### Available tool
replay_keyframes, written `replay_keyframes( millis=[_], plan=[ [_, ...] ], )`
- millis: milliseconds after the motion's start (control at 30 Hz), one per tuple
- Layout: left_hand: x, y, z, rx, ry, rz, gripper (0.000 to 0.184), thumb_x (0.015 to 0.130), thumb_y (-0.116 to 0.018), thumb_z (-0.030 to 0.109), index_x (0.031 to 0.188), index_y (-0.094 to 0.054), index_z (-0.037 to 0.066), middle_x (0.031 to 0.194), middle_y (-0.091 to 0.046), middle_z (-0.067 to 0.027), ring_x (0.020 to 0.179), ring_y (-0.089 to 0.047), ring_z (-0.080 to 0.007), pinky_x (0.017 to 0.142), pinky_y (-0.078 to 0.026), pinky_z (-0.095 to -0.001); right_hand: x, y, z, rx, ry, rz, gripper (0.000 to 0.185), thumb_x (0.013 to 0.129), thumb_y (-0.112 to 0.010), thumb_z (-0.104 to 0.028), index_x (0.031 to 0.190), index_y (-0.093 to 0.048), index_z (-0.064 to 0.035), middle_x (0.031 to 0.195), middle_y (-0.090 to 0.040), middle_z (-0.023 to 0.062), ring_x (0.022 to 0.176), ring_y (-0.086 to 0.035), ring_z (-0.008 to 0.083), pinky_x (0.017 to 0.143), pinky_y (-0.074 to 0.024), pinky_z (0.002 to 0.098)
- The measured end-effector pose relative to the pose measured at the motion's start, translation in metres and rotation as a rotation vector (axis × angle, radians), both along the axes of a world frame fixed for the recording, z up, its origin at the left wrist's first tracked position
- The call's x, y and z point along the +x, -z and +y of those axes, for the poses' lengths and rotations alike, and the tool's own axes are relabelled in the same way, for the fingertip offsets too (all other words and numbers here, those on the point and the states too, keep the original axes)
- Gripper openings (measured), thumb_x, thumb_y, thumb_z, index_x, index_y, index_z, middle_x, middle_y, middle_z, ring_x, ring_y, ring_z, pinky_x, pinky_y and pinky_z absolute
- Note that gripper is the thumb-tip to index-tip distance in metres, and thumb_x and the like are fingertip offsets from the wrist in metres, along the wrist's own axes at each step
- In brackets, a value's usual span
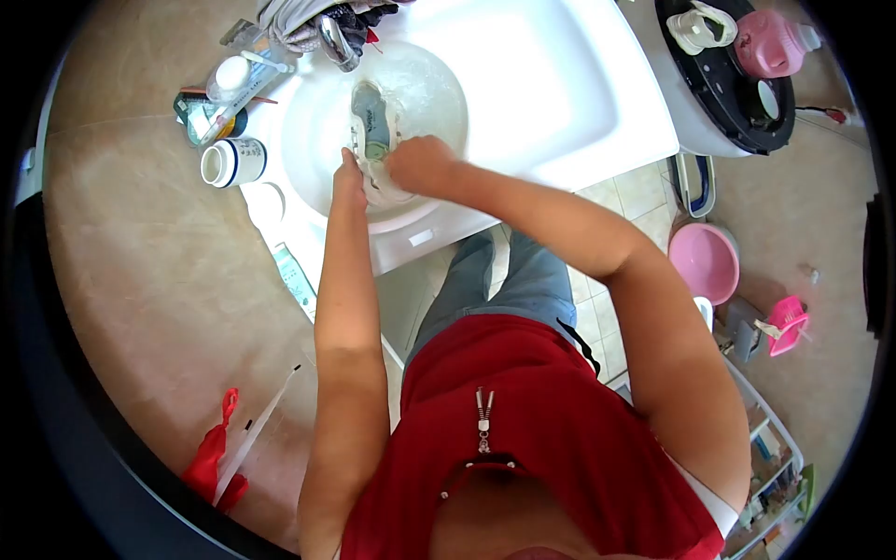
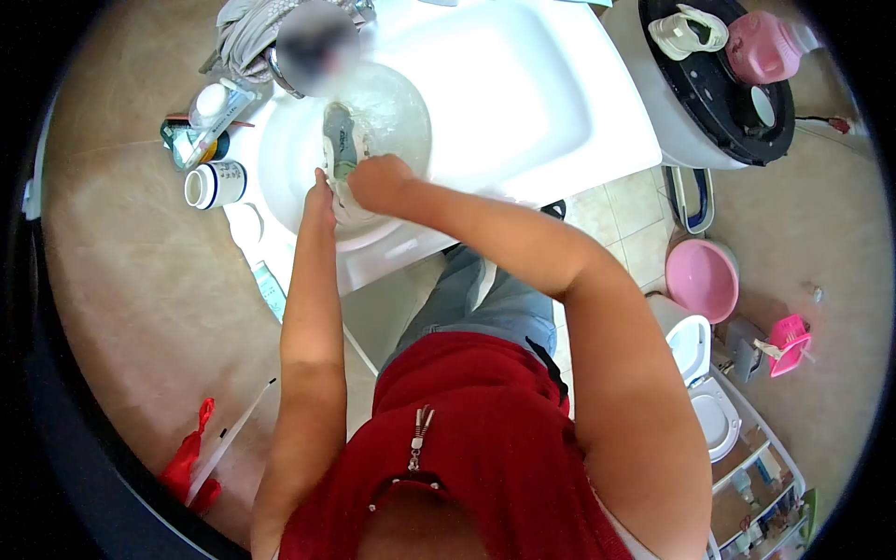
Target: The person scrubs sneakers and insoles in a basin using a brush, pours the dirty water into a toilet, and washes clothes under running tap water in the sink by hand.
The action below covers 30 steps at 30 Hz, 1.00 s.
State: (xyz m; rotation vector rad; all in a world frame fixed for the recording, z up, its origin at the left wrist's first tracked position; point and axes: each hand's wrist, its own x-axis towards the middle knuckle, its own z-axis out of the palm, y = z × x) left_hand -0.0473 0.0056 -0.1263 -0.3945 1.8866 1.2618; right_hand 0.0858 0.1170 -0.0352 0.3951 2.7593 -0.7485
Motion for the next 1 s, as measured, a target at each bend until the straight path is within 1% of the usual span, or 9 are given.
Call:
replay_keyframes(
  millis=[133, 233, 267, 367, 567, 600, 667, 767, 1000],
  plan=[
    [0.006, 0.004, -0.001, 0.124, 0.019, -0.026, 0.058, 0.096, -0.038, 0.045, 0.120, -0.052, -0.006, 0.107, -0.059, -0.0144, 0.092, -0.056, -0.0229, 0.080, -0.046, -0.0336, -0.021, 0.021, -0.010, 0.069, 0.038, 0.103, 0.015, 0.077, -0.055, -0.012, 0.077, -0.067, -0.0037, 0.081, -0.066, 0.0165, 0.076, -0.066, 0.0291, 0.065, -0.0528, 0.0371],
    [0.011, -0.011, 0.006, 0.038, 0.061, 0.021, 0.057, 0.096, -0.037, 0.044, 0.119, -0.052, -0.006, 0.109, -0.059, -0.0154, 0.094, -0.055, -0.0236, 0.081, -0.045, -0.0326, -0.056, 0.037, -0.004, 0.224, 0.199, 0.176, 0.013, 0.075, -0.058, -0.012, 0.077, -0.071, -0.0087, 0.082, -0.068, 0.0111, 0.077, -0.067, 0.0236, 0.065, -0.0527, 0.0330],
    [0.014, -0.022, 0.012, -0.126, 0.119, 0.085, 0.056, 0.097, -0.037, 0.042, 0.119, -0.053, -0.007, 0.109, -0.058, -0.0158, 0.095, -0.055, -0.0234, 0.080, -0.045, -0.0324, -0.066, 0.043, -0.002, 0.317, 0.088, 0.121, 0.013, 0.075, -0.059, -0.013, 0.076, -0.071, -0.0101, 0.082, -0.069, 0.0101, 0.076, -0.067, 0.0239, 0.065, -0.0525, 0.0324],
    [0.008, -0.009, 0.010, -0.078, 0.056, 0.070, 0.055, 0.096, -0.037, 0.041, 0.115, -0.055, -0.007, 0.106, -0.059, -0.0165, 0.091, -0.056, -0.0239, 0.078, -0.045, -0.0331, -0.064, 0.031, 0.002, 0.169, 0.162, 0.112, 0.014, 0.076, -0.057, -0.014, 0.076, -0.070, -0.0082, 0.080, -0.068, 0.0115, 0.076, -0.067, 0.0244, 0.063, -0.0525, 0.0330],
    [0.003, 0.011, -0.001, 0.069, 0.100, 0.101, 0.058, 0.096, -0.038, 0.043, 0.108, -0.059, -0.009, 0.088, -0.063, -0.0167, 0.079, -0.059, -0.0261, 0.073, -0.045, -0.0361, 0.000, -0.013, -0.003, 0.116, -0.131, -0.006, 0.015, 0.075, -0.055, -0.010, 0.076, -0.068, -0.0045, 0.074, -0.067, 0.0138, 0.072, -0.067, 0.0273, 0.060, -0.0526, 0.0368],
    [0.007, 0.005, 0.000, -0.003, 0.178, 0.147, 0.057, 0.096, -0.037, 0.043, 0.106, -0.060, -0.009, 0.087, -0.063, -0.0173, 0.079, -0.059, -0.0268, 0.073, -0.045, -0.0366, 0.002, -0.022, -0.002, 0.140, -0.124, 0.013, 0.014, 0.075, -0.055, -0.010, 0.076, -0.068, -0.0041, 0.074, -0.067, 0.0139, 0.072, -0.067, 0.0267, 0.060, -0.0528, 0.0363],
    [0.012, -0.006, 0.007, -0.148, 0.335, 0.255, 0.057, 0.096, -0.037, 0.043, 0.103, -0.061, -0.008, 0.085, -0.063, -0.0186, 0.078, -0.059, -0.0283, 0.073, -0.045, -0.0375, -0.012, -0.011, 0.001, 0.205, -0.101, 0.019, 0.014, 0.076, -0.055, -0.010, 0.076, -0.068, -0.0041, 0.074, -0.067, 0.0137, 0.072, -0.067, 0.0261, 0.060, -0.0530, 0.0352],
    [0.016, -0.014, 0.011, -0.195, 0.348, 0.325, 0.056, 0.096, -0.037, 0.042, 0.097, -0.062, -0.008, 0.086, -0.063, -0.0203, 0.078, -0.059, -0.0299, 0.073, -0.044, -0.0384, -0.046, 0.032, 0.011, 0.292, 0.034, 0.074, 0.014, 0.076, -0.056, -0.010, 0.075, -0.069, -0.0042, 0.076, -0.067, 0.0134, 0.073, -0.067, 0.0257, 0.061, -0.0532, 0.0338],
    [0.010, -0.012, 0.017, -0.122, 0.293, 0.310, 0.056, 0.095, -0.036, 0.042, 0.101, -0.062, -0.007, 0.089, -0.064, -0.0204, 0.083, -0.060, -0.0305, 0.075, -0.044, -0.0389, -0.032, 0.004, 0.027, 0.197, 0.065, -0.055, 0.015, 0.079, -0.056, -0.012, 0.081, -0.071, -0.0076, 0.083, -0.069, 0.0103, 0.080, -0.067, 0.0242, 0.064, -0.0533, 0.0337]
  ],
)
